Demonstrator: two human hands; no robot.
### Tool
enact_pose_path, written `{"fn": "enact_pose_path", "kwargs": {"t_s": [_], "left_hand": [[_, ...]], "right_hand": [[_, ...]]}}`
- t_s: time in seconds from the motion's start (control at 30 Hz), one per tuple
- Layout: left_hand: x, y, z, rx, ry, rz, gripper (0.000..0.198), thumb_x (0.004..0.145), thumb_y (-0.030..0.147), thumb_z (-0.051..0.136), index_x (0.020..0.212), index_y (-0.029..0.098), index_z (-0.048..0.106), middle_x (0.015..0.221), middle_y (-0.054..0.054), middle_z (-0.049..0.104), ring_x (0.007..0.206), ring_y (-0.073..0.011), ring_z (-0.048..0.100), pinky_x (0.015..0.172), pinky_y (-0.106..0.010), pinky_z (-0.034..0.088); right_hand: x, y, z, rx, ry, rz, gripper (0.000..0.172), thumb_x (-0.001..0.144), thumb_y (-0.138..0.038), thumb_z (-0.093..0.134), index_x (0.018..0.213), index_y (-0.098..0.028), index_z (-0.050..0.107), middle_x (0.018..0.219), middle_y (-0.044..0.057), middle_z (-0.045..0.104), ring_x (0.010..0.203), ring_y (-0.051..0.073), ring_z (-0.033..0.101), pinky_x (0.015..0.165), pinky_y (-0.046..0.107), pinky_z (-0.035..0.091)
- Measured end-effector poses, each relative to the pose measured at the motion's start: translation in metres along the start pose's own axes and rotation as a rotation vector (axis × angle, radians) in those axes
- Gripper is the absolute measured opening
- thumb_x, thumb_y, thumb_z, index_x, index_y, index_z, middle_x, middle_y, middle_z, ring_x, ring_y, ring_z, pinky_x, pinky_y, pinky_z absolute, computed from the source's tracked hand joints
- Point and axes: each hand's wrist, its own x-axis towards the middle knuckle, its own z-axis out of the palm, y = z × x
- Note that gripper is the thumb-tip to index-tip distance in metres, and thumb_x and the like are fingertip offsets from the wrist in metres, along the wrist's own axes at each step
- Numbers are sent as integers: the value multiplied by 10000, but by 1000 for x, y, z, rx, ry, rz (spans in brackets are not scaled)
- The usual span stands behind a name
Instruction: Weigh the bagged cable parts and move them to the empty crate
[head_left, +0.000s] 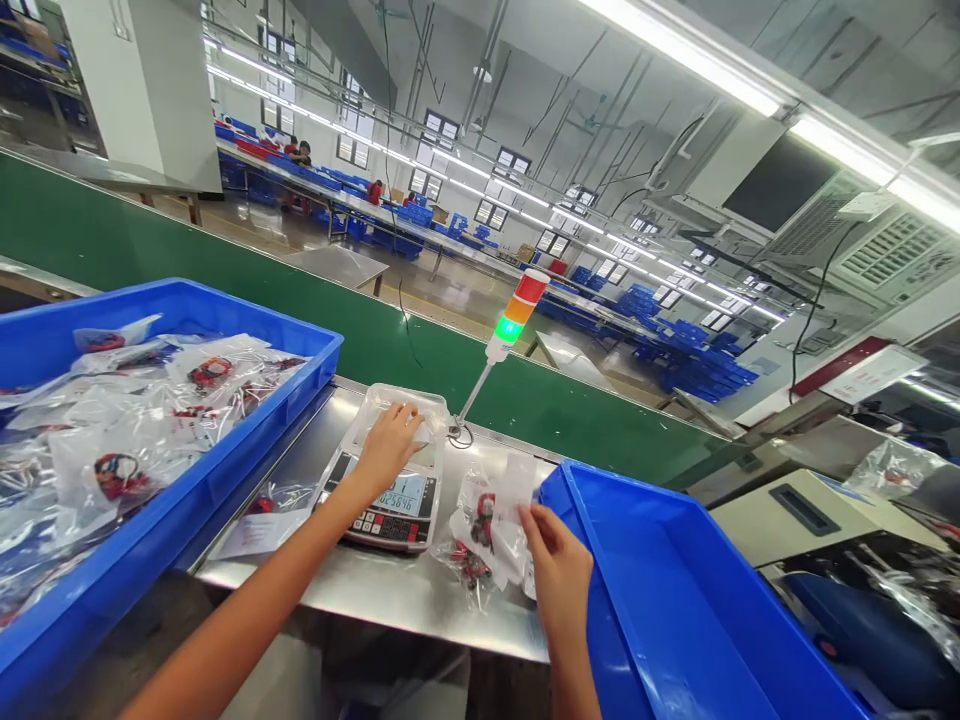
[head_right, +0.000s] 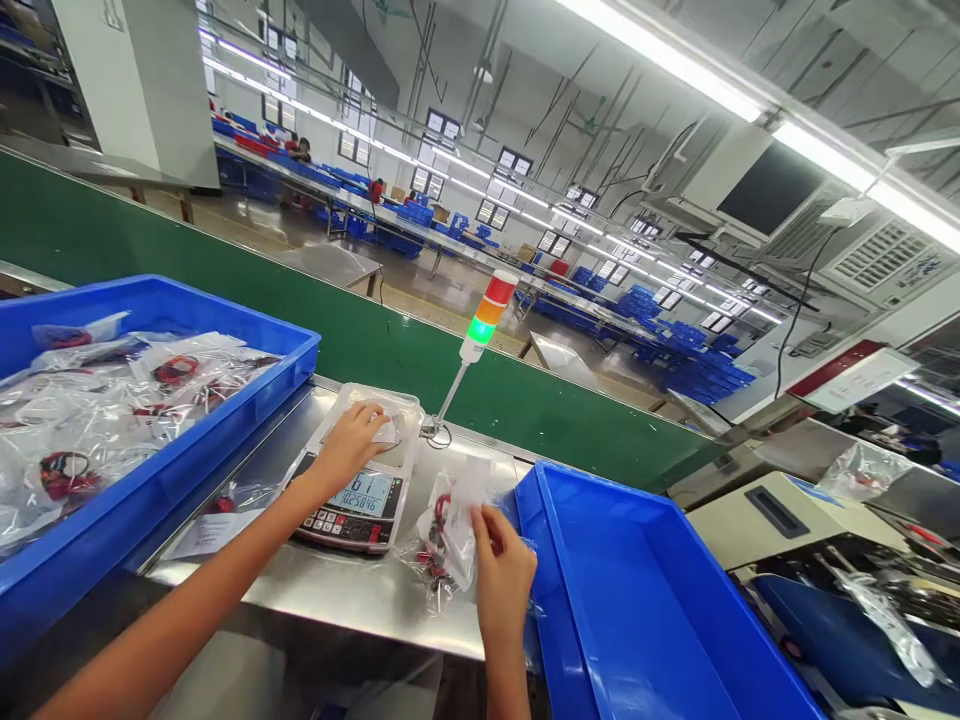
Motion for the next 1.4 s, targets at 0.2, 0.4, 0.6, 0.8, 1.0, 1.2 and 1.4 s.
{"fn": "enact_pose_path", "kwargs": {"t_s": [0.2, 0.4, 0.6, 0.8, 1.0, 1.2, 1.4], "left_hand": [[49, -22, -45, -91, 290, -303, 172, 935, 166, 524, 887, 157, 690, 980, -102, 726, 927, -243, 673, 858, -352, 523], [19, -70, -149, -119, 811, -634, 241, 854, 366, 543, 868, 168, 681, 832, -93, 720, 792, -274, 700, 799, -401, 539], [-53, -88, -196, 181, 809, -508, 347, 844, 467, 448, 925, 192, 643, 1092, -159, 684, 1167, -407, 604, 1047, -592, 443], [-83, -51, -147, 75, 587, -327, 303, 929, 467, 450, 962, 233, 640, 1092, -84, 693, 1120, -347, 633, 1026, -531, 486], [-88, -19, -77, -198, 356, -189, 322, 981, 471, 462, 941, 231, 673, 1063, -51, 715, 1024, -263, 664, 957, -425, 520], [-89, -7, -54, -246, 257, -133, 249, 1015, 374, 465, 982, 228, 663, 1080, -45, 704, 1026, -244, 654, 912, -392, 530], [-55, -19, -40, -117, 187, 4, 299, 930, 173, 518, 1203, 190, 639, 1259, -90, 650, 1240, -277, 551, 1059, -469, 495]], "right_hand": [[100, -70, 62, -142, -93, -379, 334, 930, -416, 521, 938, -209, 783, 905, 47, 787, 836, 233, 712, 768, 301, 527], [108, -76, 131, -406, -459, -642, 255, 947, -208, 546, 1042, -264, 776, 1118, 35, 770, 1057, 241, 689, 882, 320, 501], [75, -16, 105, -446, -409, -486, 315, 990, -250, 454, 1142, -216, 728, 1145, 83, 745, 1072, 249, 678, 916, 350, 500], [3, 86, 46, -823, -649, -146, 492, 769, -293, 753, 1252, -231, 687, 1296, 112, 678, 1151, 363, 639, 915, 417, 514], [-41, 133, 17, -649, -487, -28, 533, 773, -213, 569, 1299, -244, 647, 1288, 87, 685, 1172, 305, 651, 931, 396, 530], [-28, 128, 0, -256, -337, 97, 431, 686, -443, 609, 1023, -223, 763, 1098, 112, 764, 987, 356, 709, 760, 423, 586], [-22, 101, -4, 19, -323, 220, 514, 639, -561, 750, 1017, -217, 805, 1105, 118, 767, 1055, 370, 695, 775, 407, 608]]}}
